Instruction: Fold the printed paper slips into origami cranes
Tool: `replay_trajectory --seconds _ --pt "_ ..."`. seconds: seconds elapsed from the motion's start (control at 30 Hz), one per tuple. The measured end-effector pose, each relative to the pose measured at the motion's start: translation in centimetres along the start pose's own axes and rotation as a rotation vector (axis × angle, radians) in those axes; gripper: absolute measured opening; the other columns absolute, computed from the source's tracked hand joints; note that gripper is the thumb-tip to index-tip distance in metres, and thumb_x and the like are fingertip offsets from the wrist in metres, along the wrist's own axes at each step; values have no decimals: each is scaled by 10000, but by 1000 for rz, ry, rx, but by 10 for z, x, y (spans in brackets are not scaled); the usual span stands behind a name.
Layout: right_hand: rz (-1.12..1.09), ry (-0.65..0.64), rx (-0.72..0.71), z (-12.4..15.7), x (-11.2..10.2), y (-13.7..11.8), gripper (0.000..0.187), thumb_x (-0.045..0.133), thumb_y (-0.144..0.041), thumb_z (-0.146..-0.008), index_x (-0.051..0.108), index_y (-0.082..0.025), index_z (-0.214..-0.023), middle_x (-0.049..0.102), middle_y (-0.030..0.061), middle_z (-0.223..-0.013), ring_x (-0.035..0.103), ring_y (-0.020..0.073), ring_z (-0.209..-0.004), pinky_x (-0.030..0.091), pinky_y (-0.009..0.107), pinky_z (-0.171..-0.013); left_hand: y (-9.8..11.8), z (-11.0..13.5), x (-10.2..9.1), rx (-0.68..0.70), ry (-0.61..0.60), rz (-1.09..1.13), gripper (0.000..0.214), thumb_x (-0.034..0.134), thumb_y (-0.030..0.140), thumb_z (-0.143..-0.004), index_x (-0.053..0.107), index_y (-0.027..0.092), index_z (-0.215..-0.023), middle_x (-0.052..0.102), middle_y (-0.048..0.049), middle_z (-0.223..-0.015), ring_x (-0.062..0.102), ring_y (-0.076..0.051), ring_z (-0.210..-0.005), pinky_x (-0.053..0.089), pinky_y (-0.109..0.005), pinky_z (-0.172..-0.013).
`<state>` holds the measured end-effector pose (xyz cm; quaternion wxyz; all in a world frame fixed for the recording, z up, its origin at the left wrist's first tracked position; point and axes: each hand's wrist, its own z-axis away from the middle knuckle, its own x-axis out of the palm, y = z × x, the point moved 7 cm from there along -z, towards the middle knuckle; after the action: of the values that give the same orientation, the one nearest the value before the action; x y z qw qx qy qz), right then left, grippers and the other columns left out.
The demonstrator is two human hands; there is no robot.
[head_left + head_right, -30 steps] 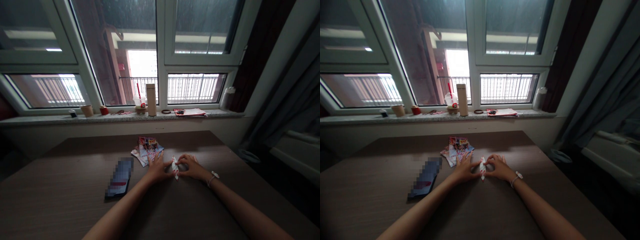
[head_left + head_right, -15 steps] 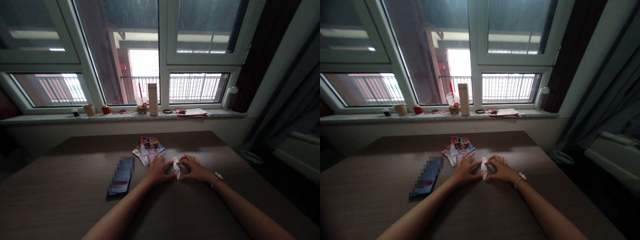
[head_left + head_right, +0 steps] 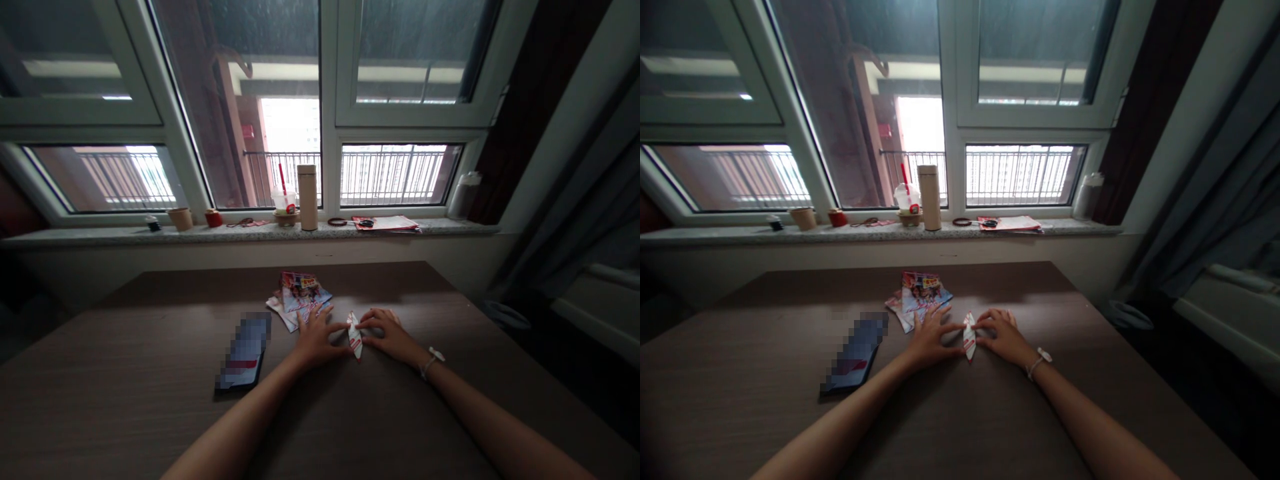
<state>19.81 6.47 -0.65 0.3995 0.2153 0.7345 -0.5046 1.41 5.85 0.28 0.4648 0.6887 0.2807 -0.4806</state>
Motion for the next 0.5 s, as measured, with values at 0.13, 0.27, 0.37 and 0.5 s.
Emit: replay_trajectory --seconds 0.13,0.27,0.37,0.5 --pt "-26 -2 -17 0 -1 -2 237 609 -410 -855 719 -344 -1055 608 22 -1208 466 248 -1232 171 484 -1138 -3 -2 1 -25 17 14 550 694 694 -670 649 475 -1172 363 -54 -1529 168 -389 -1451 -9 -740 -1073" --pt "-24 13 -21 -2 -1 0 215 580 -364 -876 730 -350 -1030 630 14 -1178 498 242 -1205 193 483 -1127 -3 -2 1 -36 40 21 506 664 705 -693 671 469 -1141 390 -59 -1511 179 -391 -1446 -6 -748 -1067" --pt "-14 33 -36 -3 -1 0 187 598 -369 -872 743 -356 -989 638 10 -1153 514 240 -1181 228 474 -1112 -1 -2 -1 -32 77 16 466 620 712 -730 689 459 -1115 427 -55 -1482 212 -381 -1435 -9 -742 -1074" --pt "10 87 -113 -1 -3 -8 157 624 -363 -871 748 -328 -959 646 27 -1100 531 232 -1128 308 441 -1062 0 -2 -1 -34 102 1 387 596 659 -793 700 448 -1100 453 -52 -1458 244 -373 -1423 -4 -737 -1080"
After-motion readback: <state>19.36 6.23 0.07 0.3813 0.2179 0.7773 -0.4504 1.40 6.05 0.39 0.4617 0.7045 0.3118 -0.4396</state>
